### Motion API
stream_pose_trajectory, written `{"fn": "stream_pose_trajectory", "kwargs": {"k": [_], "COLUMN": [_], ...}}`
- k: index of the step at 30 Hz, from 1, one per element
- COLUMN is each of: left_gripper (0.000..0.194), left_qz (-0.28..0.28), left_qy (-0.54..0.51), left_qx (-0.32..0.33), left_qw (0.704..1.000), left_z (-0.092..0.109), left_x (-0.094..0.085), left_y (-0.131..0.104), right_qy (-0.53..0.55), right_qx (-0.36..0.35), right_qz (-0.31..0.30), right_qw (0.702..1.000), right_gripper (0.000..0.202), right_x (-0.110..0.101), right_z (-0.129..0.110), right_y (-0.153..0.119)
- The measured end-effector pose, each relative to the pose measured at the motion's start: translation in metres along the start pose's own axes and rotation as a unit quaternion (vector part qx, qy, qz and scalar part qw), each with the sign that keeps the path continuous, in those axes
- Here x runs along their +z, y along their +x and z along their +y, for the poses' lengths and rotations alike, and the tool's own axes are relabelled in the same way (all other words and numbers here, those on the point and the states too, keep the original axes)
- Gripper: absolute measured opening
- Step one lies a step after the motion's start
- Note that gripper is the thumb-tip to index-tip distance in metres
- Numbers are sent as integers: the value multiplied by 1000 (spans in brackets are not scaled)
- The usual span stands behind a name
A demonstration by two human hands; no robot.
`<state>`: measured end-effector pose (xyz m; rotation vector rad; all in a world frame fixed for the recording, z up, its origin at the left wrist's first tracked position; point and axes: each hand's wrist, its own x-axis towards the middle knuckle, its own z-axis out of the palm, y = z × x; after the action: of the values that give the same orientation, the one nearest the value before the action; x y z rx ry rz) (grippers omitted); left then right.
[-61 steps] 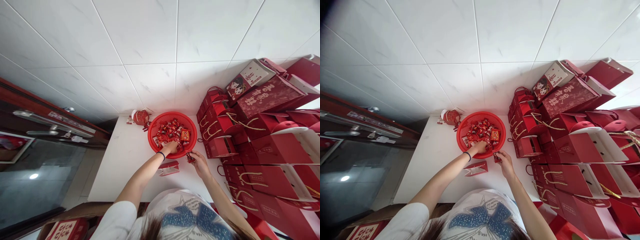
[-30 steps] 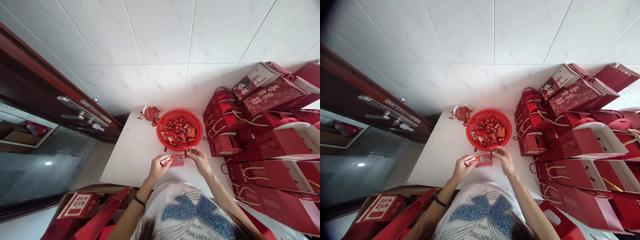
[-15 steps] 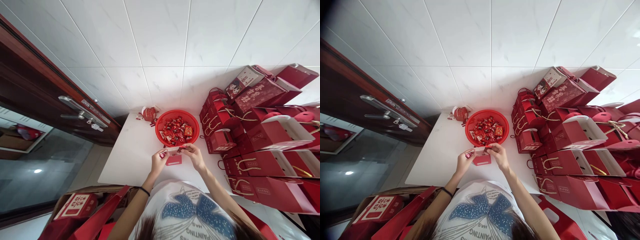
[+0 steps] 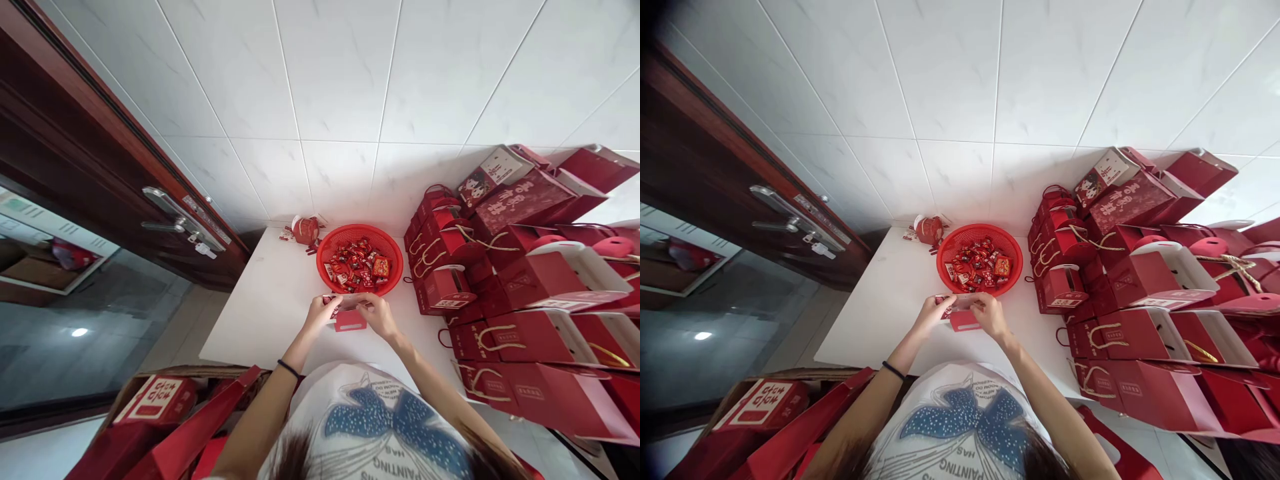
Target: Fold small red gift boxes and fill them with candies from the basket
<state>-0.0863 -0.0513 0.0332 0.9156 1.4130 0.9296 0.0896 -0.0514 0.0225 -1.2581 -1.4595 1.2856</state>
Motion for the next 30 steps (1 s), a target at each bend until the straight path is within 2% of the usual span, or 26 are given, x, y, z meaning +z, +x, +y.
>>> {"fn": "stream_pose_trajectory", "kwargs": {"k": [3, 6, 8, 10, 15, 18, 25, 30], "left_gripper": [40, 42, 41, 40, 28, 25, 29, 31], "left_qz": [43, 97, 120, 110, 1, -34, -20, 2], "left_qy": [-114, -195, -209, -193, -79, -45, -165, -187], "left_qx": [1, 44, 80, 111, 183, 199, 120, 102], "left_qw": [993, 975, 967, 969, 980, 978, 979, 977], "left_z": [8, 7, 2, -4, -10, -10, -13, -11], "left_x": [15, 35, 46, 51, 42, 34, 31, 30], "left_y": [5, 11, 14, 16, 16, 18, 27, 30], "right_qy": [-22, -48, -60, -53, -7, -4, -45, -74], "right_qx": [-11, -9, -7, -10, -13, -4, -3, -17], "right_qz": [-9, 11, 28, 32, 12, 20, 23, -5], "right_qw": [1000, 999, 998, 998, 1000, 1000, 999, 997], "right_gripper": [31, 33, 32, 35, 48, 49, 29, 31], "right_x": [2, 2, 2, 1, 0, -1, -2, -8], "right_z": [15, 27, 31, 32, 29, 31, 35, 32], "right_y": [-3, -6, -5, -3, 3, 4, 7, 9]}}
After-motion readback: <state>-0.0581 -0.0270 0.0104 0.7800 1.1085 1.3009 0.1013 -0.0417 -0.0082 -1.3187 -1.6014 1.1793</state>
